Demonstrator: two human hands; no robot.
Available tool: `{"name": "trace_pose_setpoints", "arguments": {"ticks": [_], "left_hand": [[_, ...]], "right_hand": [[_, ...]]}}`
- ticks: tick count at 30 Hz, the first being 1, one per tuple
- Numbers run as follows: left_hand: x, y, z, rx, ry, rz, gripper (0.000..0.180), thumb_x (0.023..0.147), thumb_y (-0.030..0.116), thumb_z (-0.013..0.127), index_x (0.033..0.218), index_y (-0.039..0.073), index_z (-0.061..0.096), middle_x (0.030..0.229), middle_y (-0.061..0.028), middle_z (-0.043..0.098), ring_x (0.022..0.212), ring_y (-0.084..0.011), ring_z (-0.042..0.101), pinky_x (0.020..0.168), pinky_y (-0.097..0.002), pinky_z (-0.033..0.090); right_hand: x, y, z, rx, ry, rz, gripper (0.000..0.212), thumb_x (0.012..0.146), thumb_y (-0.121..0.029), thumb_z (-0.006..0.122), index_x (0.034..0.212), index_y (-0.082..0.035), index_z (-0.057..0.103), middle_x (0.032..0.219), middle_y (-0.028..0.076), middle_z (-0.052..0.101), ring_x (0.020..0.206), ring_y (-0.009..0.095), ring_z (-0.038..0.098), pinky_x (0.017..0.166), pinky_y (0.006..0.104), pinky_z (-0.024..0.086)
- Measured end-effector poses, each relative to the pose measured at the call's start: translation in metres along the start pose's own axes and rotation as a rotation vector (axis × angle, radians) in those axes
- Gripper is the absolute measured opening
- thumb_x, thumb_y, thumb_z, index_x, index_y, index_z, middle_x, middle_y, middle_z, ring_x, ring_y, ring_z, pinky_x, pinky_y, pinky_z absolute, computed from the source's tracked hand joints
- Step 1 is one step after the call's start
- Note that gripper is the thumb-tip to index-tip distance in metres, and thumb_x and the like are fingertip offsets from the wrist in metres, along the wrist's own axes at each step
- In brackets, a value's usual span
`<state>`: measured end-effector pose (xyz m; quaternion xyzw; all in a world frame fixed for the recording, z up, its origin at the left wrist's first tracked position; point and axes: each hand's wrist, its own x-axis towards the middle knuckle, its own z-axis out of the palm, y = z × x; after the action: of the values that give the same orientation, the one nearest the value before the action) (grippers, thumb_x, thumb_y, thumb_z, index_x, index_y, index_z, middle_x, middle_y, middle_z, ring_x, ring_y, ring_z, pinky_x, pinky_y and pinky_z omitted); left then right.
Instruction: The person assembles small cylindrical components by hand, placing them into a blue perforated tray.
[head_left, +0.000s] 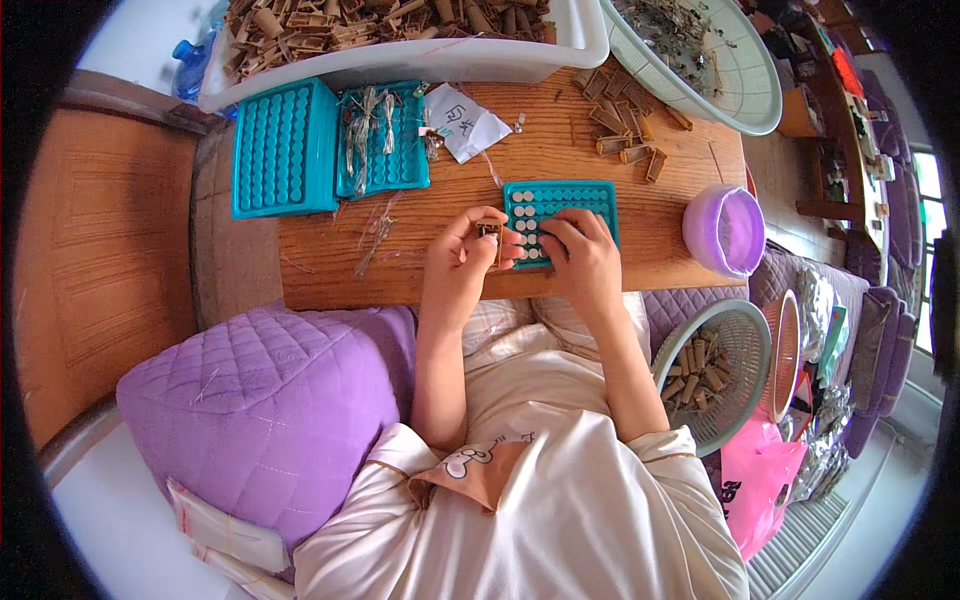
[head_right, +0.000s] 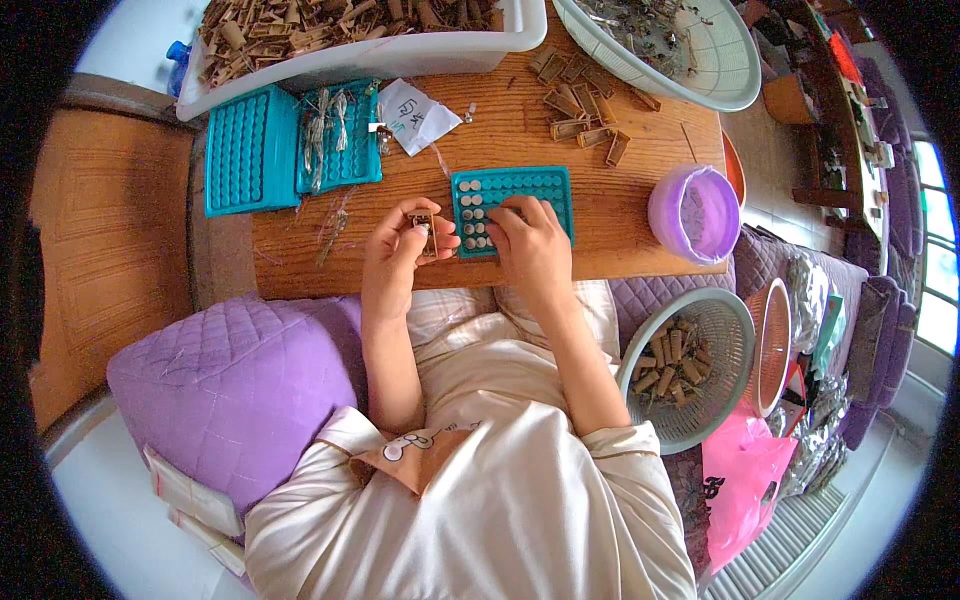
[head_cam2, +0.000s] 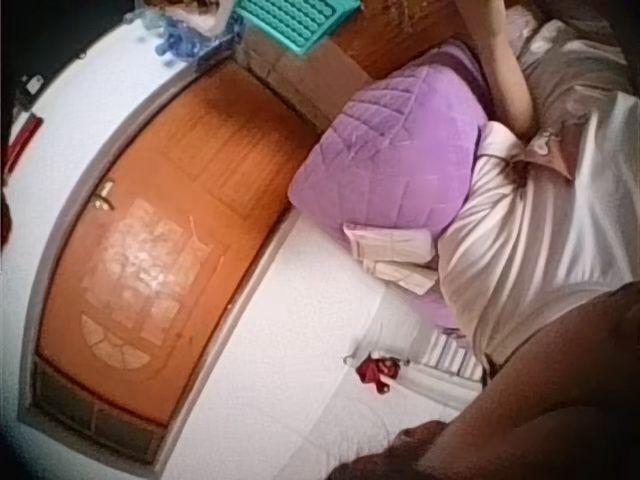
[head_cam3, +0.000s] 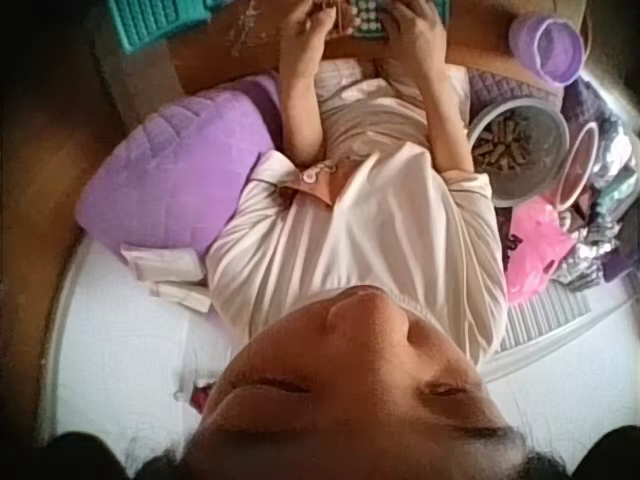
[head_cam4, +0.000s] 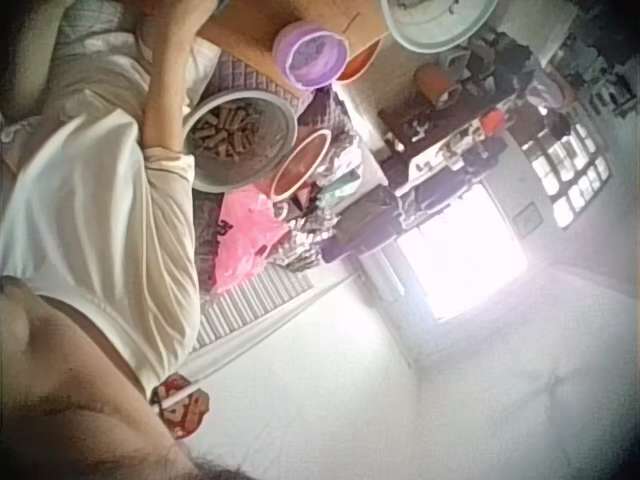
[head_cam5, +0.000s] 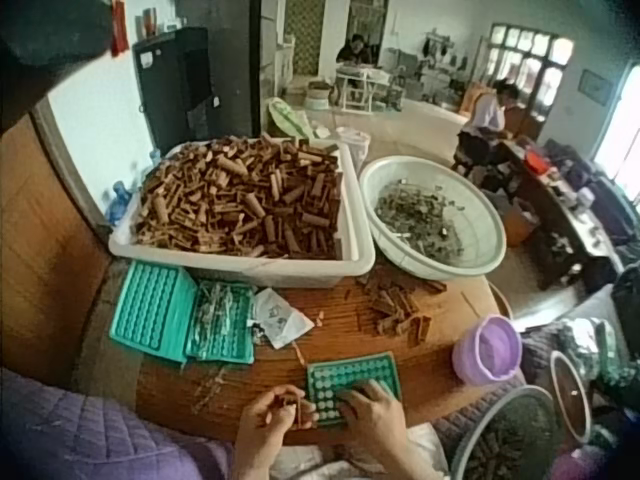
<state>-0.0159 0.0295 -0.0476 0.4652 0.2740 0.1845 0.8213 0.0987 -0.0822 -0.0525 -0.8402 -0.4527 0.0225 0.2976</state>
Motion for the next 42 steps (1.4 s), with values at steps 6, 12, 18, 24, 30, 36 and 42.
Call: {"name": "trace_pose_setpoints", "arguments": {"ticks": [6, 12, 18, 24, 30, 36, 42], "left_hand": [[-0.005, 0.005, -0.002, -0.023, -0.124, -0.036, 0.022, 0.082, 0.008, 0.042, 0.103, 0.001, 0.047, 0.086, -0.0083, 0.057, 0.075, -0.0128, 0.057, 0.066, -0.0237, 0.046], [-0.014, 0.011, 0.009, -0.174, -0.191, -0.089, 0.026, 0.084, 0.007, 0.043, 0.108, -0.003, 0.043, 0.087, -0.0052, 0.055, 0.080, -0.0090, 0.053, 0.066, -0.0220, 0.047], [-0.007, 0.002, 0.004, -0.014, -0.185, -0.020, 0.024, 0.084, 0.006, 0.042, 0.106, -0.002, 0.045, 0.086, -0.0050, 0.055, 0.077, -0.0078, 0.053, 0.064, -0.0212, 0.047], [-0.003, 0.002, -0.003, -0.030, -0.117, -0.052, 0.023, 0.083, 0.010, 0.040, 0.102, 0.001, 0.048, 0.084, -0.0077, 0.057, 0.072, -0.0106, 0.057, 0.062, -0.0222, 0.046], [-0.002, 0.004, -0.002, 0.011, -0.085, -0.062, 0.022, 0.083, 0.010, 0.039, 0.100, 0.002, 0.049, 0.084, -0.0089, 0.057, 0.069, -0.0134, 0.058, 0.060, -0.0232, 0.048], [-0.011, 0.004, 0.009, -0.059, -0.224, -0.087, 0.025, 0.085, 0.010, 0.044, 0.107, -0.001, 0.045, 0.091, -0.0084, 0.056, 0.077, -0.0114, 0.056, 0.067, -0.0221, 0.046], [-0.015, 0.002, 0.018, -0.098, -0.321, -0.035, 0.027, 0.084, 0.007, 0.045, 0.110, -0.003, 0.042, 0.091, -0.0051, 0.054, 0.079, -0.0083, 0.052, 0.069, -0.0221, 0.046]], "right_hand": [[0.005, -0.014, -0.010, 0.173, 0.076, 0.062, 0.012, 0.065, -0.001, 0.061, 0.076, -0.003, 0.057, 0.085, 0.009, 0.055, 0.075, 0.024, 0.054, 0.064, 0.0306, 0.044], [0.004, -0.042, -0.018, 0.369, 0.194, -0.120, 0.014, 0.064, 0.000, 0.063, 0.076, -0.004, 0.057, 0.086, 0.009, 0.055, 0.074, 0.023, 0.055, 0.063, 0.0299, 0.046], [0.005, -0.032, -0.021, 0.288, 0.064, -0.295, 0.017, 0.066, -0.001, 0.060, 0.083, -0.003, 0.057, 0.088, 0.010, 0.056, 0.080, 0.026, 0.054, 0.068, 0.0321, 0.045], [-0.006, -0.014, -0.015, 0.181, -0.008, 0.054, 0.026, 0.067, -0.007, 0.061, 0.093, -0.005, 0.058, 0.088, 0.012, 0.054, 0.081, 0.027, 0.052, 0.068, 0.0329, 0.044], [-0.012, -0.003, -0.004, 0.034, -0.063, 0.014, 0.013, 0.067, -0.006, 0.061, 0.079, -0.003, 0.057, 0.080, 0.010, 0.053, 0.074, 0.025, 0.052, 0.062, 0.0321, 0.044], [-0.006, -0.022, -0.021, 0.431, 0.239, 0.109, 0.010, 0.068, 0.003, 0.057, 0.077, -0.002, 0.055, 0.080, 0.010, 0.054, 0.067, 0.021, 0.054, 0.056, 0.0280, 0.045], [-0.005, -0.044, -0.031, 0.473, 0.174, 0.026, 0.011, 0.068, 0.005, 0.057, 0.077, -0.001, 0.055, 0.080, 0.010, 0.056, 0.068, 0.020, 0.057, 0.055, 0.0261, 0.047]]}}
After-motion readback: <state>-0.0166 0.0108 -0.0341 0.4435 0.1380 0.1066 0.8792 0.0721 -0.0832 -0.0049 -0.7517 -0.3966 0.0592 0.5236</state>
